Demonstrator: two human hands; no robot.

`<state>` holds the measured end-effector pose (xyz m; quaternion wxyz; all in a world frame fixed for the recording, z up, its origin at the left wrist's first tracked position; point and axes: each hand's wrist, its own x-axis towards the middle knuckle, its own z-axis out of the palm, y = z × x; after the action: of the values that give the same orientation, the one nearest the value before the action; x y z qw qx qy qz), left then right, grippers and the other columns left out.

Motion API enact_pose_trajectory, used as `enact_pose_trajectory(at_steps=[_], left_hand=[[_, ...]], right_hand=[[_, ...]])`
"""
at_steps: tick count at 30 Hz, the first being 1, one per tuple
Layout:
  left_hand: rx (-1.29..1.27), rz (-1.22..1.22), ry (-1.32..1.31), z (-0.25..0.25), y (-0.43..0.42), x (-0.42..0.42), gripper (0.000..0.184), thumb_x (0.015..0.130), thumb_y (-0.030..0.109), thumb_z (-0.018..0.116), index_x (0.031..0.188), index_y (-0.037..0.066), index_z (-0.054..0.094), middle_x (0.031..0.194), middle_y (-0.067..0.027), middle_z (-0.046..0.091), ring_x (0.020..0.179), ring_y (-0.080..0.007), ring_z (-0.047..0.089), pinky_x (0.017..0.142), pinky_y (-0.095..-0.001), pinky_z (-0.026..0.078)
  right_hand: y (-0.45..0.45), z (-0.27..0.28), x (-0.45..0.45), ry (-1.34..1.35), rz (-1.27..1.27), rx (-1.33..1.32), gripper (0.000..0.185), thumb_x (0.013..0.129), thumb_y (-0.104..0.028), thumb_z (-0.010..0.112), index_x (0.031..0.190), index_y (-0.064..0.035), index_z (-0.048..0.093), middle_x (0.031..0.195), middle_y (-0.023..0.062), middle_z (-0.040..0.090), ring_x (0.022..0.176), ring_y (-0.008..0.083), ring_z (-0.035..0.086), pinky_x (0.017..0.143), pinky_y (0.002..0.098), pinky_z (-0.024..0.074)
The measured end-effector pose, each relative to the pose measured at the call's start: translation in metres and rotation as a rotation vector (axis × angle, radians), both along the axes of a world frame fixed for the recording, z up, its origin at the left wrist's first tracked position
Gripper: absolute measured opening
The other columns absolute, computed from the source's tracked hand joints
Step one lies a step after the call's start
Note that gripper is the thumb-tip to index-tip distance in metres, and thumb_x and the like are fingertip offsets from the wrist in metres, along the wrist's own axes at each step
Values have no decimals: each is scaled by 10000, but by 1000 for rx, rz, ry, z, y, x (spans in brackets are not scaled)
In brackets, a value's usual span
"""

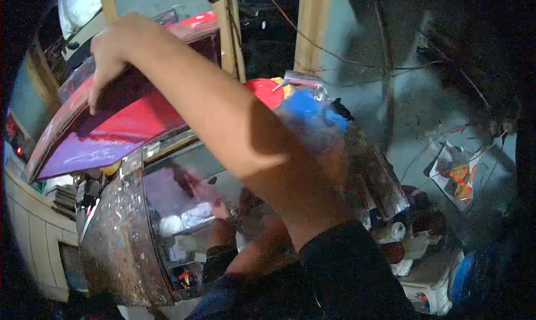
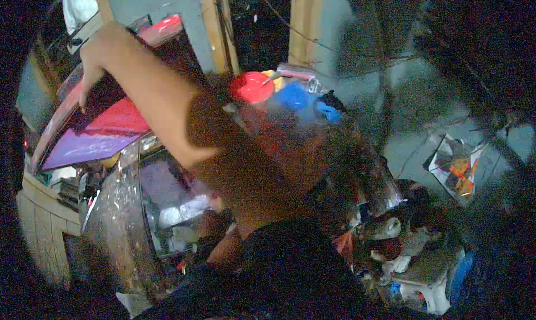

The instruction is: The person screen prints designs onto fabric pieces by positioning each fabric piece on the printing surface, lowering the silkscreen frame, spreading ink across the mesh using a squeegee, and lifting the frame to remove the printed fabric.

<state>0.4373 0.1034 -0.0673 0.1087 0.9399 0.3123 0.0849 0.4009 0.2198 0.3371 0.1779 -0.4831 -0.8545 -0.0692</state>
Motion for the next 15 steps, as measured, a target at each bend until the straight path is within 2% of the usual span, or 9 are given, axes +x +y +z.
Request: enact_pose_trajectory(at_steps=[3, 6, 9, 10, 12, 13, 15], left_hand=[[20, 5, -33, -8, 2, 11, 368, 914, 261, 716, 1160, 1, 630, 1150, -227, 649, 1049, -399, 635, 927, -499, 483], [21, 21, -198, -6, -1, 4, 451, 894, 299, 741, 1202, -3, 611, 1204, -237, 628, 1099, -398, 613, 969, -510, 460], [27, 54, -557, 21, -14, -43, 535, 874, 338, 766, 1245, -7, 592, 1258, -248, 608, 1149, -396, 592, 1011, -521, 437], [75, 80, -696, 39, -22, -72, 564, 867, 351, 775, 1259, -8, 586, 1276, -251, 601, 1165, -395, 584, 1025, -524, 429], [274, 169, -914, 86, -36, -155, 621, 854, 377, 791, 1287, -11, 574, 1312, -258, 587, 1199, -394, 570, 1053, -531, 414], [458, 245, -972, 111, -42, -200, 649, 847, 390, 800, 1302, -12, 567, 1330, -262, 580, 1215, -394, 563, 1067, -535, 406], [852, 399, -894, 157, -55, -274, 707, 834, 415, 816, 1330, -14, 555, 1366, -269, 567, 1248, -393, 548, 1095, -542, 391]], right_hand=[[2, 0, -3, -19, -1, 35, 1064, 520, -747, 829, 1266, -2, 690, 1251, 220, 698, 1161, 366, 680, 1028, 438, 522], [-5, -5, -1, -40, -12, 93, 996, 534, -723, 830, 1235, -25, 716, 1211, 204, 721, 1127, 359, 697, 1008, 453, 532], [-18, -11, -2, -72, -27, 171, 929, 548, -699, 832, 1203, -47, 741, 1171, 187, 744, 1092, 353, 713, 988, 468, 542], [-21, -18, -4, -83, -22, 207, 903, 531, -717, 821, 1142, -56, 760, 1132, 182, 753, 1050, 354, 725, 950, 474, 558], [-31, -34, -10, -95, 0, 278, 858, 497, -754, 800, 1019, -72, 797, 1052, 171, 771, 967, 356, 747, 875, 487, 591], [-44, -48, -12, -51, 34, 320, 853, 510, -723, 812, 1035, -52, 769, 1025, 195, 763, 963, 360, 745, 841, 476, 596], [-83, -90, -22, 53, 45, 365, 788, 623, -675, 795, 1072, -35, 704, 915, 217, 743, 900, 401, 736, 804, 502, 575]])
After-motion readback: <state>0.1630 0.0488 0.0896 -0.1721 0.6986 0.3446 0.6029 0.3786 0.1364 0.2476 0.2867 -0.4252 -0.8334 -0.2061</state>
